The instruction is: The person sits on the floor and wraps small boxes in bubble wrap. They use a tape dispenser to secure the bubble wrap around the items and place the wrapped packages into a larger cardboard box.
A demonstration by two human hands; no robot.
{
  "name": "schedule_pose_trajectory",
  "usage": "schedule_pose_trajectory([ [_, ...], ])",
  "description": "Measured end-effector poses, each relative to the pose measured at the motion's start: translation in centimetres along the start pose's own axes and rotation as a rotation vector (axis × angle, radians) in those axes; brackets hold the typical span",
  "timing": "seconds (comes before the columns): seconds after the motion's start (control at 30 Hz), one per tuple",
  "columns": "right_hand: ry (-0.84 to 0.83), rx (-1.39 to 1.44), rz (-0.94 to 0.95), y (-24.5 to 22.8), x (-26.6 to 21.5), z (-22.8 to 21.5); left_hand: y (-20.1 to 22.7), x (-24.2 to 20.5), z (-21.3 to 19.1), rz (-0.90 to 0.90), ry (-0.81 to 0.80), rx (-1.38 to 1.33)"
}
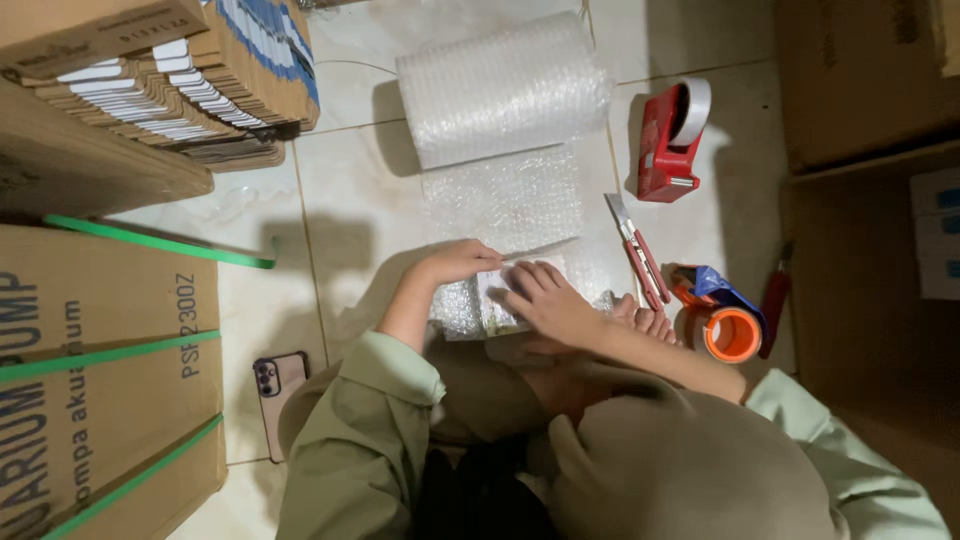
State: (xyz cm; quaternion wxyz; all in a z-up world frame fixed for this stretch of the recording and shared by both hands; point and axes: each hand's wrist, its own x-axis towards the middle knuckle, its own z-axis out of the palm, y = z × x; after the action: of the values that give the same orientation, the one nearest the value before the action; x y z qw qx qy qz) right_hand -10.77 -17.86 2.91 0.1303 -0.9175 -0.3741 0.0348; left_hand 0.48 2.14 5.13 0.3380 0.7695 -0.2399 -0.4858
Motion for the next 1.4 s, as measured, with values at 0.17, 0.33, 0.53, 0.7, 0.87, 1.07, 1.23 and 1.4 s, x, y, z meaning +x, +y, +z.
schedule_pose_trajectory([
  [0.17, 0.23, -0.335, -0.048, 1.0, -0.3, 2.9, 0.3, -0.4, 0.0, -0.037, 0.069, -0.013],
  [0.33, -0.232, -0.017, 0.037, 2.6, 2.6, -2.8, -2.7, 1.4, 1.3, 0.046, 0.307, 0.027],
  [0.53, -0.464, 0.266, 0.167, 4.4, 5.2, -6.6, -3.2, 2.4, 1.6, 0.239, 0.493, -0.002],
  [0.7, -0.53, 0.623, 0.209, 6.4, 5.8, -7.0, -2.3, 1.5, 1.2, 0.291, 0.534, -0.039],
  [0.87, -0.632, 1.057, 0.222, 6.0, 5.2, -6.9, -1.3, 1.7, 1.4, 0.181, 0.228, 0.117],
  [1.07, -0.79, 1.051, 0.263, 5.9, 4.4, -7.3, -2.2, 2.7, 2.7, -0.056, 0.067, 0.375],
  [1.23, -0.841, 1.015, 0.233, 5.9, 2.5, -4.5, -3.6, 3.8, 4.2, -0.096, 0.005, 0.381],
  [1.4, -0.902, 0.957, 0.276, 4.1, 2.7, -8.0, -3.0, 3.3, 4.0, -0.116, -0.017, 0.354],
])
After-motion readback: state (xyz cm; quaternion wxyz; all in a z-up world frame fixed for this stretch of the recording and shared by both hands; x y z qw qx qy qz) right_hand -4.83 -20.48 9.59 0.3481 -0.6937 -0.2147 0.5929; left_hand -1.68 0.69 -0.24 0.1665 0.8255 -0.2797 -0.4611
